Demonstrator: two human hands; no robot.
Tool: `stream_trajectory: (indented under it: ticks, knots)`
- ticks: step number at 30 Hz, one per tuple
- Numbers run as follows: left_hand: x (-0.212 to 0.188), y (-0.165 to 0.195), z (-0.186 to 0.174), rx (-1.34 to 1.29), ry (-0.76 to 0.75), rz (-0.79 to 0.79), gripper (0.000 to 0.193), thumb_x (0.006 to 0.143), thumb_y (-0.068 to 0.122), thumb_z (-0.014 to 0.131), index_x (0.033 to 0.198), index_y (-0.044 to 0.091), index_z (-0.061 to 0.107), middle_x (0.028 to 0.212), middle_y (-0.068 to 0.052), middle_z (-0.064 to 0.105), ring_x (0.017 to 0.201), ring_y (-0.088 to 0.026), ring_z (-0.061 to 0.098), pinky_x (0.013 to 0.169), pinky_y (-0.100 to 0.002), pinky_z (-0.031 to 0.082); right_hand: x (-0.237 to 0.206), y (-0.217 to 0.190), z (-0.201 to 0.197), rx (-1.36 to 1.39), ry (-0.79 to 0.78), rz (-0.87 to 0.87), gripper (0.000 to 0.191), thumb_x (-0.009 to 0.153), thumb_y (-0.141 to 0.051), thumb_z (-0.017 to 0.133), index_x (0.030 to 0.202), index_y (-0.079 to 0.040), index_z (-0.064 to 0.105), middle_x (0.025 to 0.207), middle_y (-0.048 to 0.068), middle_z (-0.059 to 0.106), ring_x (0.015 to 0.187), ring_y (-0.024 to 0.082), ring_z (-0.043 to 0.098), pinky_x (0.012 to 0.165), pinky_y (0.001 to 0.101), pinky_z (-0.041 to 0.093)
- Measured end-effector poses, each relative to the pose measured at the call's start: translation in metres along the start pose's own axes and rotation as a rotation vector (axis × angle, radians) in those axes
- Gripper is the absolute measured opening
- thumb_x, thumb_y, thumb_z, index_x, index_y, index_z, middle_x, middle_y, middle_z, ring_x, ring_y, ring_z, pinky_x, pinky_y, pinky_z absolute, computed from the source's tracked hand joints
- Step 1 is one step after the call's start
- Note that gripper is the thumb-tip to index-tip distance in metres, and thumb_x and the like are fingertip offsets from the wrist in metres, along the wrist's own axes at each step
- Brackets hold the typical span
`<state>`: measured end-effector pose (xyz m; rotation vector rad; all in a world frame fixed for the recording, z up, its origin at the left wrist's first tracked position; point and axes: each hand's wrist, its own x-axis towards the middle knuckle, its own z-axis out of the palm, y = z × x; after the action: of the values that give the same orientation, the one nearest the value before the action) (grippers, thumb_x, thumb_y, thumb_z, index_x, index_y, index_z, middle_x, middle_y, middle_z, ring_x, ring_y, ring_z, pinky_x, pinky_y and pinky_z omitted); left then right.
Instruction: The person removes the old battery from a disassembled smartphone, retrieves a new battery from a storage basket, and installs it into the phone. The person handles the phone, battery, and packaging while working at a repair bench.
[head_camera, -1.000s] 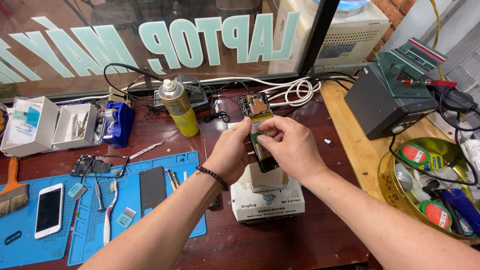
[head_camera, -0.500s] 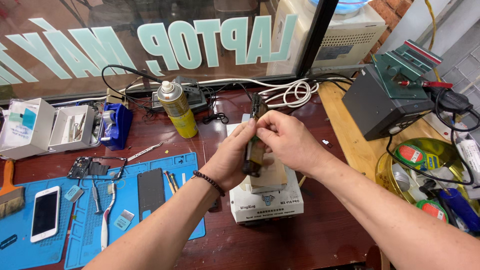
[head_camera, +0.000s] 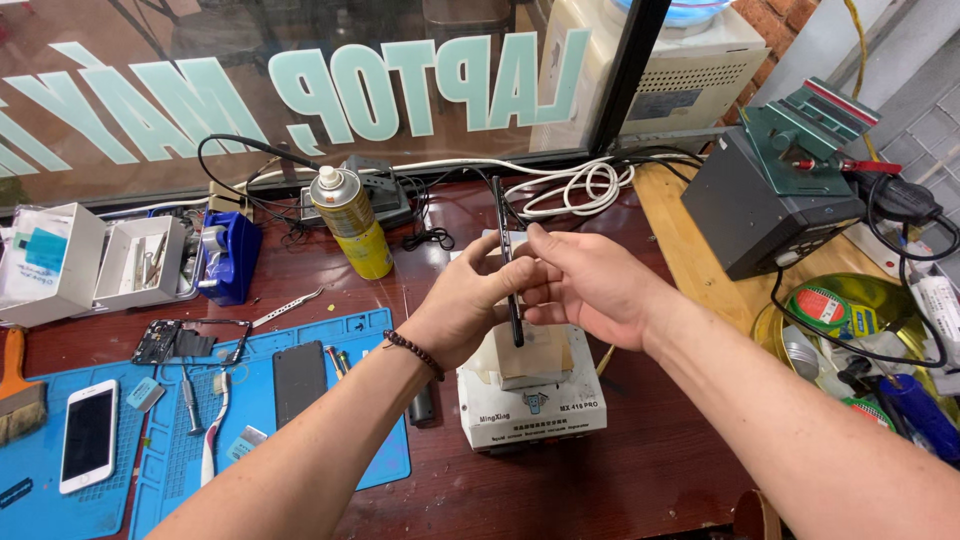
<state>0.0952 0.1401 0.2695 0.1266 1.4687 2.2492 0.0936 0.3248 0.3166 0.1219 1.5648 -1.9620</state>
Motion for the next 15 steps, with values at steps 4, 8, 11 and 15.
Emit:
stream_trajectory:
  ticks: [4,8,11,15]
  knots:
    - [0.007,-0.001,0.01,0.157,0.032,0.021,0.091,0.08,0.041,0.08,0.151,0.003,0.038,0.118,-0.013,0.069,0.093,-0.014,0.065,0.072,-0.027,0.058,-0.006,-0.018,-0.012,-0.18,-0.092,0.161,0.041,0.101,-0.045,0.05,0.096,-0.007,0.067,0.078,0.003,0.063,0.067,0.014,0.061,0.061,0.0328,0.054]
    - [0.006,0.001,0.015,0.087,-0.02,-0.083,0.088,0.081,0.043,0.078,0.148,0.007,0.033,0.121,-0.01,0.068,0.103,-0.018,0.069,0.084,-0.035,0.06,-0.006,-0.023,-0.02,-0.227,-0.23,0.062,0.033,0.104,-0.033,0.059,0.087,-0.006,0.066,0.071,0.001,0.058,0.062,0.012,0.055,0.06,0.0288,0.051]
    - [0.001,0.012,0.007,-0.062,-0.334,-0.238,0.072,0.087,0.044,0.076,0.139,0.002,0.048,0.119,-0.01,0.068,0.107,-0.02,0.068,0.089,-0.044,0.058,-0.007,-0.024,-0.024,-0.308,-0.256,-0.034,0.031,0.101,-0.031,0.057,0.09,-0.008,0.075,0.065,-0.003,0.051,0.058,0.01,0.048,0.054,0.0265,0.043]
    - [0.005,0.014,0.005,-0.162,-0.481,-0.312,0.052,0.094,0.042,0.073,0.128,0.004,0.062,0.121,-0.008,0.069,0.114,-0.022,0.066,0.102,-0.047,0.053,-0.008,-0.024,-0.022,-0.399,-0.257,-0.128,0.033,0.102,-0.028,0.058,0.079,-0.007,0.065,0.064,-0.002,0.052,0.057,0.01,0.049,0.054,0.0266,0.043]
